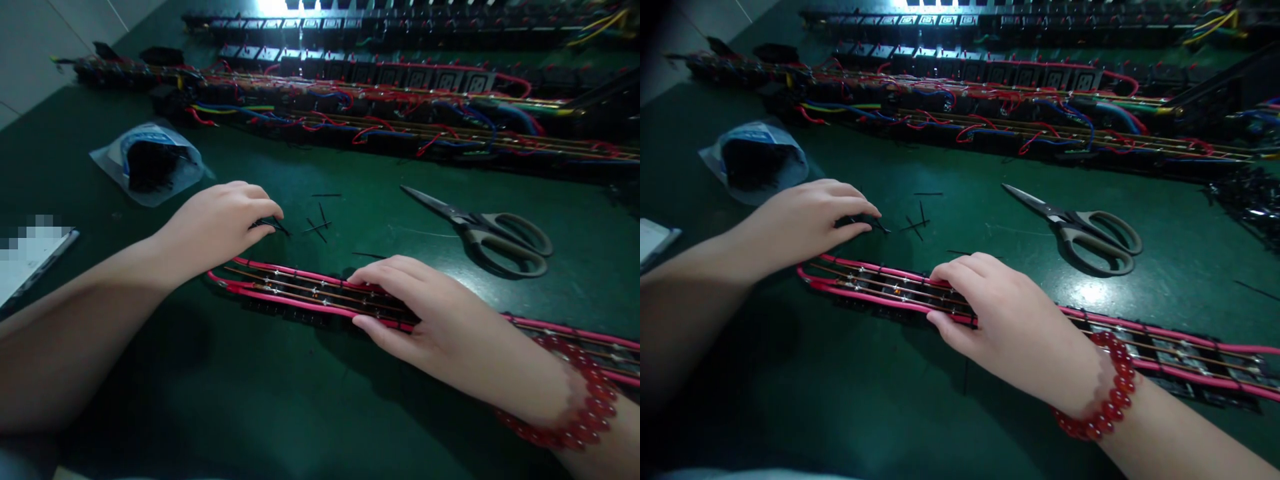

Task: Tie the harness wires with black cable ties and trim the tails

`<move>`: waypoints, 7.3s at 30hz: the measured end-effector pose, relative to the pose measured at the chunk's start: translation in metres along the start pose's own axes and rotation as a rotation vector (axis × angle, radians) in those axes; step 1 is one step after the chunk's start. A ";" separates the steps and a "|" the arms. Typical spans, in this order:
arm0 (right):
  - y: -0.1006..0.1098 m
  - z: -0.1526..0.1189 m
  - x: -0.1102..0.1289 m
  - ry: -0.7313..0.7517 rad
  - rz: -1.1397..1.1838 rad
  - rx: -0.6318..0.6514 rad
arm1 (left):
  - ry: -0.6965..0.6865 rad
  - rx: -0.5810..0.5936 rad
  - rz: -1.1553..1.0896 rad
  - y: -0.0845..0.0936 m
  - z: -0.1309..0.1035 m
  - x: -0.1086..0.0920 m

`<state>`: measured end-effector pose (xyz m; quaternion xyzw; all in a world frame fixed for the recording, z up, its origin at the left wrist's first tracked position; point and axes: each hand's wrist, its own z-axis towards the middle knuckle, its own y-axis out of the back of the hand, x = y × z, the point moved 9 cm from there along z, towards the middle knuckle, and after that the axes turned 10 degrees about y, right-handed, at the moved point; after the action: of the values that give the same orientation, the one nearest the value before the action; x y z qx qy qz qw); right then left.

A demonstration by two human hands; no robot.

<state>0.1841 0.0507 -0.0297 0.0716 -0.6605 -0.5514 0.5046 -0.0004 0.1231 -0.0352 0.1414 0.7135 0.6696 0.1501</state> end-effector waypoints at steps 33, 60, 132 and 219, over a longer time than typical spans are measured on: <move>-0.001 0.001 -0.001 0.012 0.004 -0.003 | -0.154 -0.110 0.102 0.014 -0.011 -0.026; 0.011 0.000 0.014 0.100 0.040 -0.149 | -0.367 -0.304 -0.351 0.039 -0.051 -0.086; 0.008 -0.002 -0.020 -0.259 0.786 -0.309 | -0.585 -0.301 -0.454 0.032 -0.067 -0.111; 0.010 -0.003 -0.020 -0.237 0.277 -0.291 | -0.326 -0.145 -0.086 0.000 -0.047 -0.111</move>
<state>0.2011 0.0655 -0.0337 -0.1583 -0.6323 -0.5708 0.4994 0.0820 0.0354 -0.0294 0.2060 0.6350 0.6805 0.3020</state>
